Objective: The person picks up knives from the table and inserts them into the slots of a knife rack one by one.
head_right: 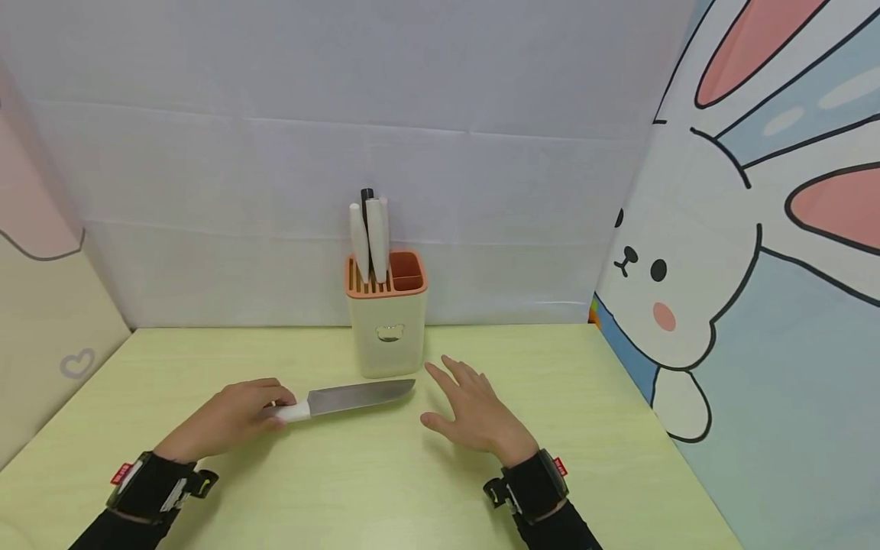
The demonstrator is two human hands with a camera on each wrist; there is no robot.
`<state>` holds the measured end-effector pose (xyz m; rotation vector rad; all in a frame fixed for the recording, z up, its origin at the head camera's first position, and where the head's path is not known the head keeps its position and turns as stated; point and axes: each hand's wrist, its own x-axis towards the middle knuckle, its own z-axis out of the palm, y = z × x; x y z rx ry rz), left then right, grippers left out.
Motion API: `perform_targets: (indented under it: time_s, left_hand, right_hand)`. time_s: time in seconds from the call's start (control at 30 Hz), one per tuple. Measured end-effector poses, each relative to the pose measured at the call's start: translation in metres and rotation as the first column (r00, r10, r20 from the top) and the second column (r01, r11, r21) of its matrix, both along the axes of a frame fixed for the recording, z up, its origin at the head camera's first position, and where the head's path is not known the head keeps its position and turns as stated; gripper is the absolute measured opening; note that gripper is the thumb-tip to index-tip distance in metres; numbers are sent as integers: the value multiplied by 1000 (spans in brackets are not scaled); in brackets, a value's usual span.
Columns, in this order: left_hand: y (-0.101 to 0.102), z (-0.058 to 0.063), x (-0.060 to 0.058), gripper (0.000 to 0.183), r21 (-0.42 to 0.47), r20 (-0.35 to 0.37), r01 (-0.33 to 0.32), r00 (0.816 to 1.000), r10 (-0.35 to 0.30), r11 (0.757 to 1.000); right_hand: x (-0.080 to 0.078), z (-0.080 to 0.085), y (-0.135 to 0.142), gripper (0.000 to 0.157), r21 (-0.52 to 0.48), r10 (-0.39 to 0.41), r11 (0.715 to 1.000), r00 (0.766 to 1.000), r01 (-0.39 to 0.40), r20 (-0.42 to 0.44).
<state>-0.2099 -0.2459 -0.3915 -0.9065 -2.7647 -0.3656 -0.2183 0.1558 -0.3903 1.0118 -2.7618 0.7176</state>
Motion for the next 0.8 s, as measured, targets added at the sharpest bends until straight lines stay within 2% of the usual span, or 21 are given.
perform_targets:
  time_s: [0.5,0.8]
  left_hand:
    - [19,1,-2,26,-4,8,-1,1000,1,1000]
    - [35,-5,-9,26,13,-28,62,998,-62,998]
  right_hand:
    - [0,0,-2,71,-1,3,1000,1000,-3,18]
    - [0,-1,-1,72,8,0,1000,1000,-1,22]
